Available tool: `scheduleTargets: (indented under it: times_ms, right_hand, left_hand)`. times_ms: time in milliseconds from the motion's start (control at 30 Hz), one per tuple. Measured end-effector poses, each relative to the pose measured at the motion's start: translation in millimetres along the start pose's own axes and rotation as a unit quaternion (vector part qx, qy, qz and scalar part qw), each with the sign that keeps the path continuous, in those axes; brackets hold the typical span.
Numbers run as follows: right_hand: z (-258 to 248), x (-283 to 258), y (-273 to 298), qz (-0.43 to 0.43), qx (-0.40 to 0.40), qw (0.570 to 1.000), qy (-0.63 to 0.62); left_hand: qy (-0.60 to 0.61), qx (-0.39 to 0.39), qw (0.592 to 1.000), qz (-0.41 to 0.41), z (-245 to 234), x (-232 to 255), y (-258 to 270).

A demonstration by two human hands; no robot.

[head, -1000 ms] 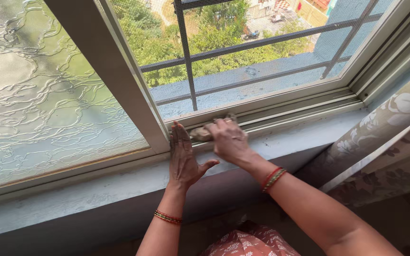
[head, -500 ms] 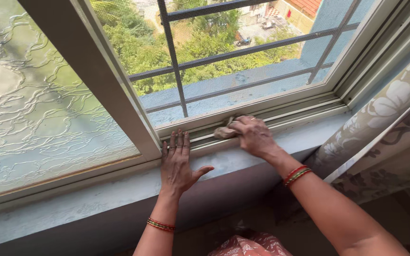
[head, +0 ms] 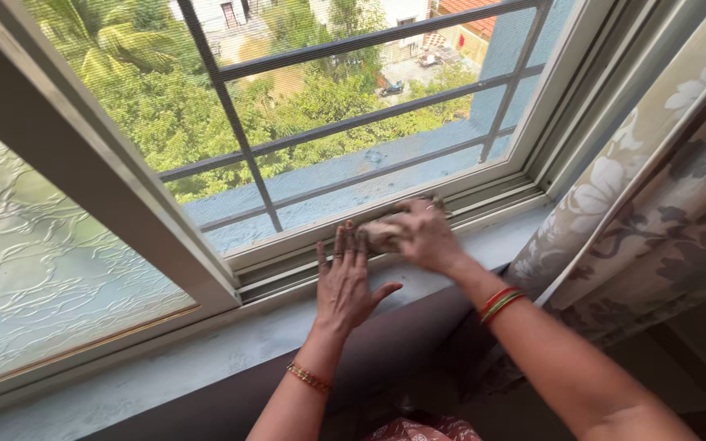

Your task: The person wipes the window frame and screen with a cloth. They clean the vertical and horizontal bars of the metal frame and the mesh screen, moving methodically from top to bottom and side to side.

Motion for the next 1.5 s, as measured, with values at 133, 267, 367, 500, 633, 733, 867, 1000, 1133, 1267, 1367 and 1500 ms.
scheduleTargets:
  times_ms: [133, 267, 367, 500, 633, 733, 867, 1000, 1133, 1267, 1367, 1500]
  right_hand:
    - [10, -3, 21, -0.054, 0.086, 0.993, 0.051]
    - [-23, 69, 29, -0.018, 0.055, 0.991, 0.117]
    - [-74, 137, 40, 0.016, 0.084, 0.973, 0.213]
    - [-99, 192, 47, 0.097, 0.084, 0.987, 0.097]
    - [-70, 161, 35, 0.113, 0.079, 0.984, 0.114]
    - [-50, 113, 37, 0.058, 0.031, 0.995, 0.069]
    - [-73, 120, 36, 0.045, 0.055, 0.997, 0.022]
    - [-110, 173, 33, 0.051, 0.055, 0.974, 0.213]
    - [-102, 191, 42, 0.027, 0.047, 0.961, 0.273]
    - [-99, 200, 31, 0.039, 0.007, 0.968, 0.248]
    - [-110, 192, 25, -0.057, -0.078, 0.921, 0.378]
    - [-174, 151, -6, -0.114, -0.081, 0.821, 0.554]
  left_hand:
    - [0.011, -0.080, 0.996, -0.023, 7, 26, -22]
    - [0.031, -0.009, 0.999, -0.006, 1, 25, -18]
    - [0.029, 0.000, 1.000, -0.012, 0, 26, -19]
    - [0.015, -0.065, 0.997, -0.047, -4, 30, -25]
    - [0.005, -0.135, 0.989, -0.061, -3, 46, -39]
    - [0.050, -0.095, 0.994, 0.007, 1, 78, -62]
    - [0.065, -0.116, 0.991, 0.023, 13, 106, -81]
    - [0.068, -0.093, 0.993, 0.025, 14, 102, -80]
    - [0.062, -0.089, 0.994, 0.016, 18, 105, -80]
    - [0.059, -0.065, 0.996, 0.020, 18, 106, -83]
    - [0.078, 0.025, 0.995, 0.055, 6, 108, -88]
    - [0.092, -0.192, 0.976, 0.048, 3, 119, -104]
Point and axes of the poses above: each hand's wrist, its own y-axis away from the middle knuckle, its own z-axis out of the palm, x = y × z, the point moved 5 cm from there along -y, towards the middle knuckle, and after that the axes turned 4 degrees about -y, right-handed, at the moved point
